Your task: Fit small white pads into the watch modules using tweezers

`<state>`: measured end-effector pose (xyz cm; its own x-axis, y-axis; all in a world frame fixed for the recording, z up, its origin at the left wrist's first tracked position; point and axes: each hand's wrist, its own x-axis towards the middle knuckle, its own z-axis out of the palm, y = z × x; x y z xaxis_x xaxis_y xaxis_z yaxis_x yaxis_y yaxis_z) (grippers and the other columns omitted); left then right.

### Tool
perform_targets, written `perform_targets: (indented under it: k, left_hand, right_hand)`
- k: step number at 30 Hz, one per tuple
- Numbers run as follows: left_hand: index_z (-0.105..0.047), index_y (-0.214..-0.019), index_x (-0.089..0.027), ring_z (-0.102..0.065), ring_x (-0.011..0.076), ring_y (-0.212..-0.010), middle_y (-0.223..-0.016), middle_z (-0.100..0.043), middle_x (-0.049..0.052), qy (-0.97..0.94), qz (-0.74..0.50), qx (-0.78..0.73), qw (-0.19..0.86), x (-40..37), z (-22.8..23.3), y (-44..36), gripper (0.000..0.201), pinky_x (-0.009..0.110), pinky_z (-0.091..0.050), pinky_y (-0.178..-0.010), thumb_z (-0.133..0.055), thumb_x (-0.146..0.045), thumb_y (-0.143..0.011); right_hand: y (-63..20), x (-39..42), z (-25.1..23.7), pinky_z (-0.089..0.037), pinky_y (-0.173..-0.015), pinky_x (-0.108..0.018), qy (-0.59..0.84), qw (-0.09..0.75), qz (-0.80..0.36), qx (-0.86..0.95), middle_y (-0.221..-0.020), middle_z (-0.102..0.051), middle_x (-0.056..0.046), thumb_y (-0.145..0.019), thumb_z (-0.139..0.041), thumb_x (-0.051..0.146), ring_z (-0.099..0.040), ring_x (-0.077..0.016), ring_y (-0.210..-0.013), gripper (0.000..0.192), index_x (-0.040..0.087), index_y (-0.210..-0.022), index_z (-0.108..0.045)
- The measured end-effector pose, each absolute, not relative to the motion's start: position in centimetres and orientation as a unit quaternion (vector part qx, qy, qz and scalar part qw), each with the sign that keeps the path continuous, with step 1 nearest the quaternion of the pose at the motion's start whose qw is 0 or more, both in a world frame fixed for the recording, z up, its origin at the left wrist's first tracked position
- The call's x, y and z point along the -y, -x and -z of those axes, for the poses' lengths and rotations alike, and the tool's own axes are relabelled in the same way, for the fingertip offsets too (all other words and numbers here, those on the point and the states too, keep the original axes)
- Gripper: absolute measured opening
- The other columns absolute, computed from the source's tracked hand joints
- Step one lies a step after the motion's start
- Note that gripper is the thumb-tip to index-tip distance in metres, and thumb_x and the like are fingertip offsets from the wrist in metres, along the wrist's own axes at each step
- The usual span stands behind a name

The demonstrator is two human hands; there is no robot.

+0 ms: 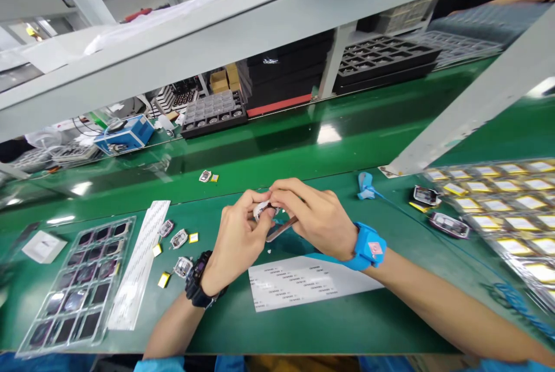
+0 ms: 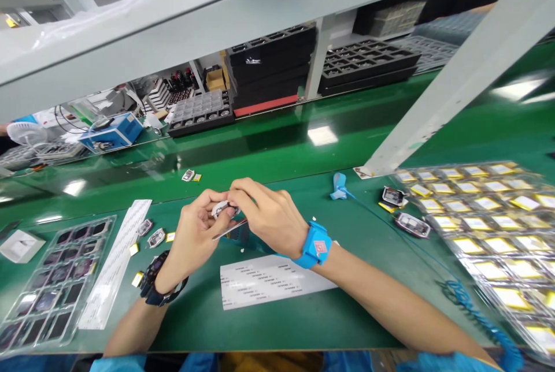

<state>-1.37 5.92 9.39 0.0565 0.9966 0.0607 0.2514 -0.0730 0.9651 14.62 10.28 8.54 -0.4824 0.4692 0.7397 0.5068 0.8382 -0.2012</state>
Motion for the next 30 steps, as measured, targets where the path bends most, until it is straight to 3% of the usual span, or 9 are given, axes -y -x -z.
perform_targets:
  k: [4, 6, 8, 14, 18, 21, 27, 30]
  left_hand:
    - [-0.063, -0.102, -0.017, -0.067, 0.0142, -0.078, -0.091, -0.071, 0.005, -0.561, -0.47, -0.502, 0.461, -6.0, -9.7, 1.3, 0.023, 0.026, -0.06, -0.069, -0.063, -0.034, -0.086]
    - [-0.065, -0.103, -0.017, -0.067, 0.0152, -0.086, -0.099, -0.071, 0.006, -0.538, -0.488, -0.496, 0.476, -6.0, -9.9, 1.1, 0.025, 0.027, -0.062, -0.071, -0.064, -0.034, -0.085]
    - [-0.067, -0.102, -0.016, -0.068, 0.0159, -0.089, -0.103, -0.071, 0.007, -0.519, -0.504, -0.497, 0.48, -6.0, -10.1, 0.8, 0.026, 0.026, -0.062, -0.07, -0.065, -0.035, -0.084]
    - [-0.072, -0.089, -0.015, -0.067, 0.0136, -0.072, -0.084, -0.074, 0.004, -0.497, -0.544, -0.515, 0.437, -5.9, -9.8, 0.3, 0.021, 0.024, -0.062, -0.058, -0.069, -0.032, -0.078]
    - [-0.074, -0.083, -0.016, -0.066, 0.0126, -0.057, -0.079, -0.076, 0.005, -0.522, -0.546, -0.527, 0.388, -5.8, -9.6, 0.2, 0.014, 0.021, -0.057, -0.046, -0.069, -0.027, -0.075]
    - [-0.073, -0.078, -0.017, -0.066, 0.0131, -0.051, -0.078, -0.077, 0.005, -0.542, -0.544, -0.534, 0.354, -5.8, -9.3, 0.2, 0.01, 0.02, -0.052, -0.039, -0.067, -0.023, -0.074]
    - [-0.068, -0.064, -0.018, -0.065, 0.0132, -0.048, -0.077, -0.077, 0.004, -0.541, -0.545, -0.555, 0.32, -5.9, -8.8, 0.1, 0.005, 0.025, -0.056, -0.044, -0.066, -0.018, -0.069]
    - [-0.067, -0.066, -0.017, -0.065, 0.0131, -0.049, -0.079, -0.077, 0.005, -0.516, -0.541, -0.557, 0.361, -6.2, -8.9, 0.2, 0.005, 0.025, -0.057, -0.045, -0.068, -0.021, -0.068]
  right_hand:
    - [-14.5, -10.4, -9.0, -0.052, -0.065, -0.025, 0.29, 0.486, -0.161, 0.809, -0.092, -0.07, -0.006, -0.092, -0.054, 0.014, -0.066, -0.0148, -0.079, 0.011, 0.018, -0.087, -0.063]
    - [-14.6, -10.5, -9.3, -0.051, -0.059, -0.024, 0.32, 0.489, -0.244, 0.774, -0.087, -0.07, -0.003, -0.087, -0.064, 0.017, -0.065, -0.0143, -0.074, 0.002, 0.018, -0.088, -0.064]
    - [-14.7, -10.7, -9.7, -0.047, -0.052, -0.023, 0.351, 0.48, -0.306, 0.744, -0.082, -0.071, -0.002, -0.082, -0.069, 0.02, -0.064, -0.0139, -0.069, 0.006, 0.018, -0.087, -0.066]
    - [-15.1, -11.0, -10.6, -0.042, -0.051, -0.024, 0.324, 0.448, -0.438, 0.709, -0.085, -0.075, -0.005, -0.079, -0.068, 0.022, -0.064, -0.014, -0.068, 0.01, 0.017, -0.071, -0.069]
    - [-15.1, -10.7, -10.9, -0.036, -0.046, -0.023, 0.336, 0.445, -0.442, 0.703, -0.084, -0.075, -0.005, -0.076, -0.066, 0.018, -0.063, -0.0134, -0.066, 0.01, 0.017, -0.066, -0.067]
    - [-14.9, -10.4, -11.0, -0.038, -0.05, -0.023, 0.332, 0.454, -0.427, 0.708, -0.081, -0.074, -0.003, -0.073, -0.064, 0.016, -0.063, -0.0145, -0.07, 0.011, 0.018, -0.063, -0.065]
    - [-14.3, -10.0, -10.3, -0.039, -0.052, -0.024, 0.336, 0.475, -0.403, 0.707, -0.075, -0.072, -0.002, -0.07, -0.061, 0.011, -0.062, -0.0138, -0.066, 0.012, 0.018, -0.061, -0.063]
    - [-14.2, -10.1, -9.9, -0.041, -0.053, -0.024, 0.343, 0.478, -0.367, 0.721, -0.075, -0.07, -0.001, -0.071, -0.061, 0.01, -0.062, -0.0134, -0.065, 0.012, 0.017, -0.062, -0.064]
